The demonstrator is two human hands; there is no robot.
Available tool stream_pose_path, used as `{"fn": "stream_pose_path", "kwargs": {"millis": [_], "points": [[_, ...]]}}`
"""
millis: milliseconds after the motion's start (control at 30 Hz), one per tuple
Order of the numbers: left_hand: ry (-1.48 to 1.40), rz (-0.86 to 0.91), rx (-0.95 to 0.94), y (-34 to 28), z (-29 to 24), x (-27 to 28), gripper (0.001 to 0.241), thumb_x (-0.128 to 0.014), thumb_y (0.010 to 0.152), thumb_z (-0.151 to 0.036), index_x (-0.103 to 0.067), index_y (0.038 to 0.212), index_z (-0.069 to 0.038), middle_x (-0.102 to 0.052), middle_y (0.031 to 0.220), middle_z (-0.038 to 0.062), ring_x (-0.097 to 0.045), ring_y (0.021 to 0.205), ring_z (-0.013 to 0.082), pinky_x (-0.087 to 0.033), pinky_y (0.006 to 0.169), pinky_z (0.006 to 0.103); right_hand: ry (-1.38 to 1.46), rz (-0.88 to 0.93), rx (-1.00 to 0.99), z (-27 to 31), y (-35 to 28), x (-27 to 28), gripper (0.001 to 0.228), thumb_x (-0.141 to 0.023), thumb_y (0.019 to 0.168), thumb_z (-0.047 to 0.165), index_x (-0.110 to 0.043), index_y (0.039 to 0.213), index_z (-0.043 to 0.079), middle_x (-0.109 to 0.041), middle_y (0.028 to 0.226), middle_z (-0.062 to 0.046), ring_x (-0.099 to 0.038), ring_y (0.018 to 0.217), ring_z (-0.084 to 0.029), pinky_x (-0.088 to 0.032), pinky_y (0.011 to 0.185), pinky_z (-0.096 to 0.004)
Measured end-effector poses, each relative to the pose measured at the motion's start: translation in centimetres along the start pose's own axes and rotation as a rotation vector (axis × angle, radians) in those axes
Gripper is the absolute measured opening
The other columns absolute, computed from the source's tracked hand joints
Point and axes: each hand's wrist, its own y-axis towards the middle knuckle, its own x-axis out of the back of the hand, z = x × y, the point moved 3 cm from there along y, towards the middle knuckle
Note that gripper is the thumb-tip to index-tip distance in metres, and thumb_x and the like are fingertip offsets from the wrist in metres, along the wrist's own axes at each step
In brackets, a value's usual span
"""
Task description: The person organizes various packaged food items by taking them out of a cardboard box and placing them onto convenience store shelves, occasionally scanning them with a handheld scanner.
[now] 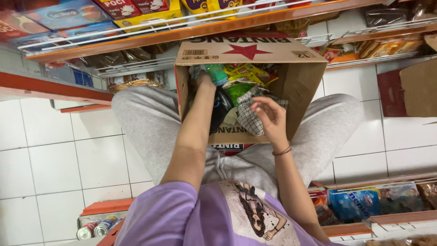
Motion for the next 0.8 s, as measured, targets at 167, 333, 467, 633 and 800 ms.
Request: {"fn": "stream_pose_path", "kwargs": {"millis": [167,333,467,633,800], "points": [[0.387,-0.149,-0.226,0.0,0.6,1.5,0.058,-0.062,0.095,-0.047,-0.06,0.134,-0.005,-0.061,0.137,0.013,-0.064,0.114,0.0228,-0.052,0.095,0.0383,0.016,0.01,-0.048,-0.8,-0.2,-0.3,0.026,-0.059,0.1,-0.005,-0.066,0.125,-0.003,-0.069,0.104,-0.004,-0.065,0.1,-0.012,-0.054,0.095,-0.028],[0.648,-0.369,-0.38,0.1,1.2,2.1,0.055,-0.078,0.079,-0.037,-0.063,0.124,-0.009,-0.064,0.126,0.012,-0.061,0.113,0.032,-0.049,0.097,0.0431,-0.022,0.011,-0.078,-1.5,0.0,-0.5,0.024,-0.061,0.1,-0.003,-0.066,0.123,-0.003,-0.069,0.102,-0.004,-0.065,0.098,-0.011,-0.054,0.092,-0.027],[0.747,-0.242,-0.422,-0.4,2.2,3.5,0.044,-0.08,0.086,-0.035,-0.066,0.125,-0.019,-0.06,0.128,0.012,-0.047,0.125,0.0384,-0.034,0.093,0.067,-0.111,-0.033,-0.142,-2.3,0.4,-0.5,0.021,-0.061,0.101,-0.001,-0.069,0.12,-0.004,-0.07,0.099,-0.005,-0.065,0.094,-0.011,-0.054,0.089,-0.027],[0.707,-0.065,-0.841,-9.1,-0.1,4.3,0.023,-0.083,0.081,-0.024,-0.07,0.097,-0.014,-0.06,0.096,0.004,-0.055,0.103,0.0276,-0.033,0.089,0.054,-0.188,-0.112,-0.143,-4.4,1.9,-0.4,0.023,-0.062,0.1,0.001,-0.07,0.121,-0.003,-0.07,0.104,-0.006,-0.068,0.099,-0.012,-0.054,0.093,-0.026],[0.795,0.218,-1.186,-20.8,-3.5,7.3,0.016,-0.083,0.075,-0.015,-0.071,0.085,-0.013,-0.059,0.084,-0.002,-0.055,0.099,0.0219,-0.029,0.089,0.0467,-0.09,-0.086,-0.2,-7.7,2.1,-1.1,0.042,-0.06,0.102,0.015,-0.055,0.14,-0.001,-0.064,0.131,-0.008,-0.062,0.123,-0.016,-0.049,0.107,-0.03]]}}
